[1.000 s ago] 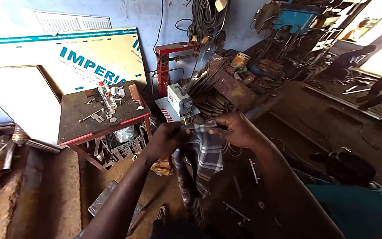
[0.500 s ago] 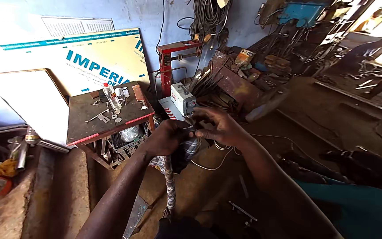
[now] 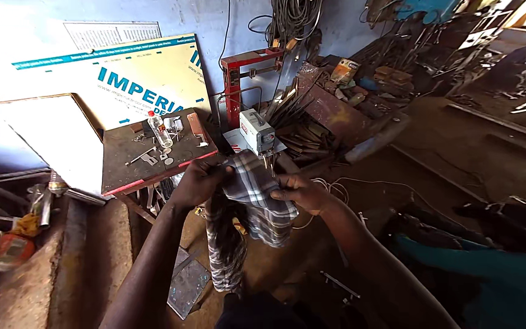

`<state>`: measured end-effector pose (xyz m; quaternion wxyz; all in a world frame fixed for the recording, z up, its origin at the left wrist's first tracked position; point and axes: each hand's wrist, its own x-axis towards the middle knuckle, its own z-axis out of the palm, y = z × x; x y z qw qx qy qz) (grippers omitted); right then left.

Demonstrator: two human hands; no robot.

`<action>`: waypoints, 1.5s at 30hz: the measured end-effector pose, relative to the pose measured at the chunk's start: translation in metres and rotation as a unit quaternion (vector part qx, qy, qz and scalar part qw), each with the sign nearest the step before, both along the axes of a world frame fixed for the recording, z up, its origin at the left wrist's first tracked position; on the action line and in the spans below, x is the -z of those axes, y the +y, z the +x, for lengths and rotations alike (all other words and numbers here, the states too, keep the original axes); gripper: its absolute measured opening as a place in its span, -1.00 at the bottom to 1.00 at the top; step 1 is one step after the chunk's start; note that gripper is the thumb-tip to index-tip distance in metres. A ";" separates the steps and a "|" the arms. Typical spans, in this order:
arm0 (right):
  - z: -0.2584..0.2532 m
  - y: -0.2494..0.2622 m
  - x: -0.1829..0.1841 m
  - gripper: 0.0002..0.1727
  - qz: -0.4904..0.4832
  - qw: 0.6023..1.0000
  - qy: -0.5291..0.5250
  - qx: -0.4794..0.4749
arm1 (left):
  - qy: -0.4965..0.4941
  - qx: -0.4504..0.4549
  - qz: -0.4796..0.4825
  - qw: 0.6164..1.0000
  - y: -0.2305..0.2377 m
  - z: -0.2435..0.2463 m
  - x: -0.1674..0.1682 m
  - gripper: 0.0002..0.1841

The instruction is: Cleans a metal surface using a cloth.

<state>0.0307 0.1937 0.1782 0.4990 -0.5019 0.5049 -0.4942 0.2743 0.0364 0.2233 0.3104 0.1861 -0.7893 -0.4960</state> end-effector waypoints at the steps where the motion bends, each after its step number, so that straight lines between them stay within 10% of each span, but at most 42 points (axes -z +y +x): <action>1: 0.006 0.001 -0.005 -0.64 0.001 1.000 -0.017 0.014 | -0.005 -0.042 -0.037 0.998 -0.006 -0.005 0.009 -0.88; 4: 0.029 -0.002 -0.023 -0.20 0.002 0.994 -0.059 0.090 | -0.053 -0.182 -0.143 0.971 -0.015 -0.020 0.042 -0.71; 9: 0.049 -0.012 -0.035 -0.71 -0.010 0.962 -0.142 0.231 | 0.003 -0.216 -0.114 0.970 0.053 -0.029 0.063 -0.38; 15: 0.065 -0.006 -0.046 -0.50 -0.007 0.966 -0.168 0.198 | -0.005 -0.198 -0.092 0.976 0.104 -0.053 0.088 -0.22; 23: 0.042 0.001 -0.045 -0.54 -0.106 0.959 0.094 0.246 | -0.096 -0.253 -0.151 0.951 0.075 -0.047 0.071 -0.84; 29: 0.012 0.014 -0.058 -0.81 -0.090 0.938 0.122 0.312 | -0.152 -0.172 -0.190 0.955 0.035 -0.021 0.063 -0.83; 35: -0.017 0.027 -0.056 -0.78 -0.067 0.943 0.095 0.311 | -0.096 -0.054 -0.030 0.993 0.026 -0.012 0.029 -0.84; 45: -0.029 0.039 -0.028 -0.70 -0.132 0.850 0.469 0.202 | -0.063 -0.003 0.034 0.997 0.036 -0.019 0.006 -0.82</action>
